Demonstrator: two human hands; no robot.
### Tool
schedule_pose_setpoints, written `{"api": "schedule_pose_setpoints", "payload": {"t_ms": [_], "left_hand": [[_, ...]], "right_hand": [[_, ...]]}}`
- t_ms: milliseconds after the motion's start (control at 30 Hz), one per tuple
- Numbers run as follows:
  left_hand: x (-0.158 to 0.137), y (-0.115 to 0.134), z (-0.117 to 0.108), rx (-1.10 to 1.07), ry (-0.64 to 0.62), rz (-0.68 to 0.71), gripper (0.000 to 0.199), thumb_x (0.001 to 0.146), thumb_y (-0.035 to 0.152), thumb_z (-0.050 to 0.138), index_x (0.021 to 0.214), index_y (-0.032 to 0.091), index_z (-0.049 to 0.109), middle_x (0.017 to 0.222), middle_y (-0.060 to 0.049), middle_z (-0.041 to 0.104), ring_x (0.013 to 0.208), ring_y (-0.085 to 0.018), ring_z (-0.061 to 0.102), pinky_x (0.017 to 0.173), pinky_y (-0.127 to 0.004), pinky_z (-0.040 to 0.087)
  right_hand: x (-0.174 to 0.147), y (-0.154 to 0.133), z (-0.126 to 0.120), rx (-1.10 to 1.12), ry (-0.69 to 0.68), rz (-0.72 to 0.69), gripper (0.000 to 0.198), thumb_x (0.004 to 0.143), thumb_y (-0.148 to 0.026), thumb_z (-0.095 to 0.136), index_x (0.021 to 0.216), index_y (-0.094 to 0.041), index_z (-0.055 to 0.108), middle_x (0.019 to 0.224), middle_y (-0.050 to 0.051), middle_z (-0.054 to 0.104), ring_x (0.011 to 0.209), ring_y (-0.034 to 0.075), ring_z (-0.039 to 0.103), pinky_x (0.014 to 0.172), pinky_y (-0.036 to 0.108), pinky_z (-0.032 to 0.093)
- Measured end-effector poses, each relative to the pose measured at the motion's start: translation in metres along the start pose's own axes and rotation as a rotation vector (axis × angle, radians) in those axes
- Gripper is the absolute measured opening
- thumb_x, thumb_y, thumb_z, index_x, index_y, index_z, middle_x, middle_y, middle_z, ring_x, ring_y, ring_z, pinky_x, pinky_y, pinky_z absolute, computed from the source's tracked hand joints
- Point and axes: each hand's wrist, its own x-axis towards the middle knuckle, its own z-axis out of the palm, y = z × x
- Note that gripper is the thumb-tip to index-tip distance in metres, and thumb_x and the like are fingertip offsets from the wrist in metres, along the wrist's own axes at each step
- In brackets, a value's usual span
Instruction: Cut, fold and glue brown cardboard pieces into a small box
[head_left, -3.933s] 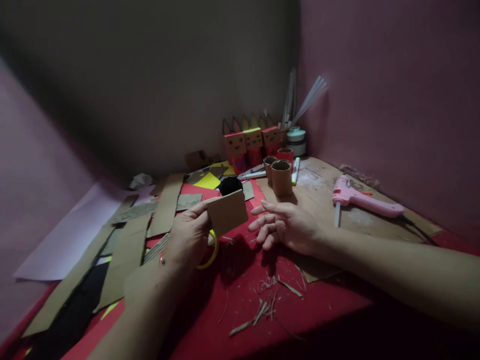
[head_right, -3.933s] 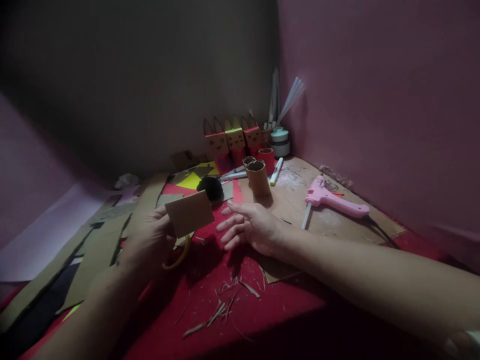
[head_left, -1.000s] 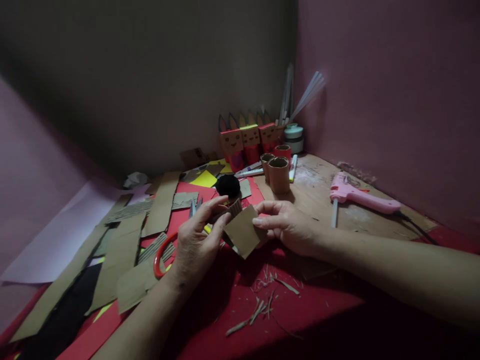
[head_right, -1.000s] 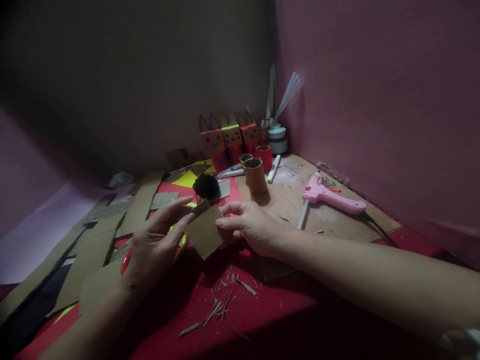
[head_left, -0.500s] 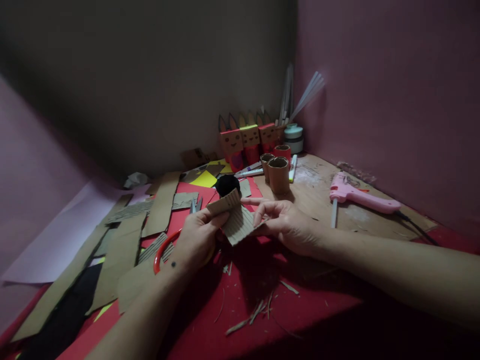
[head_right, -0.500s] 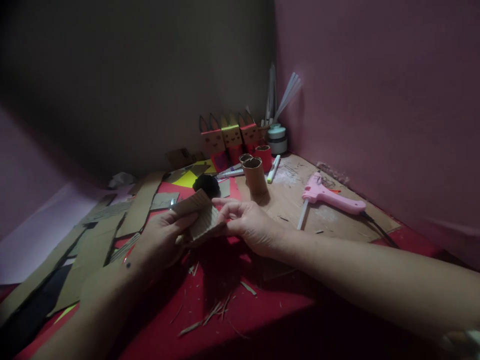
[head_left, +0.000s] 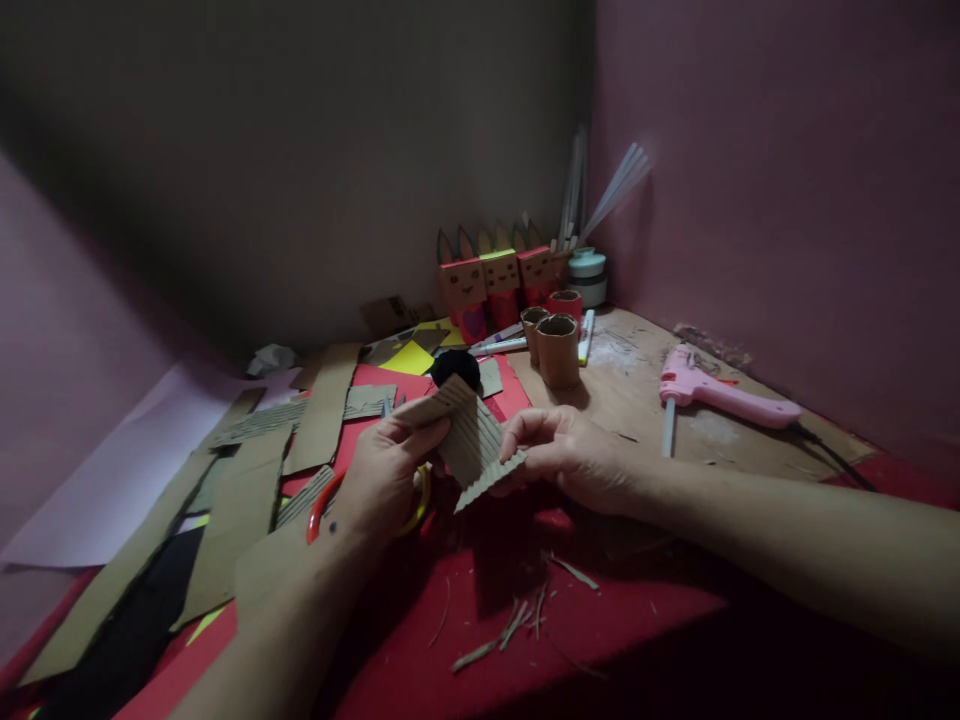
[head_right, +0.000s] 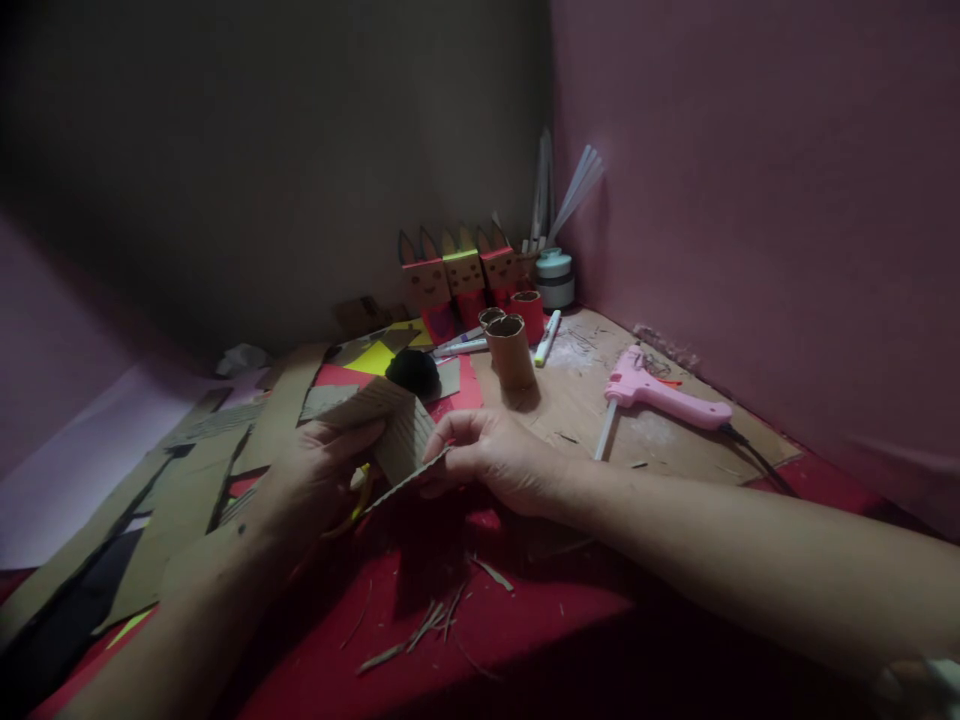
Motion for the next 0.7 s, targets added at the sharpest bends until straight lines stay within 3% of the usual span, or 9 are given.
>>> {"api": "schedule_pose_setpoints", "payload": {"t_ms": [100,267,433,700], "left_hand": [[0.0011,0.0003,-0.0014,-0.014,-0.017,0.032,0.035,0.067,0.031,0.082,0.099,0.018,0.076,0.098,-0.006,0.077,0.076,-0.018,0.068,0.066,-0.026,0.054],[-0.0004,0.0003,-0.0010,-0.028,-0.102,0.005,0.025,0.074,0.034,0.078,0.091,0.017,0.077,0.079,-0.004,0.076,0.064,-0.016,0.066,0.062,-0.025,0.052],[-0.0018,-0.0015,-0.0021,-0.055,-0.187,-0.034,0.030,0.081,0.038,0.072,0.102,0.016,0.075,0.089,-0.008,0.076,0.076,-0.019,0.068,0.070,-0.028,0.053],[-0.0019,-0.0044,-0.0013,-0.054,-0.224,-0.109,0.027,0.088,0.039,0.064,0.099,0.017,0.075,0.082,-0.006,0.075,0.064,-0.014,0.064,0.059,-0.024,0.049]], "right_hand": [[-0.0002,-0.0016,0.0007,0.065,-0.018,-0.002,0.021,0.060,-0.015,0.080,0.070,-0.016,0.062,0.068,0.002,0.067,0.069,0.016,0.067,0.076,0.037,0.054],[0.0013,-0.0027,-0.0003,0.066,-0.016,-0.006,0.026,0.061,-0.020,0.084,0.076,-0.015,0.064,0.074,0.003,0.067,0.072,0.017,0.067,0.072,0.036,0.056],[0.0022,-0.0025,-0.0009,0.051,0.008,-0.017,0.024,0.063,-0.020,0.081,0.078,-0.014,0.063,0.076,0.003,0.065,0.071,0.018,0.065,0.067,0.035,0.056],[0.0011,-0.0024,-0.0004,0.020,0.049,0.017,0.026,0.066,-0.027,0.083,0.074,-0.014,0.062,0.075,0.004,0.062,0.069,0.016,0.063,0.058,0.030,0.055]]}}
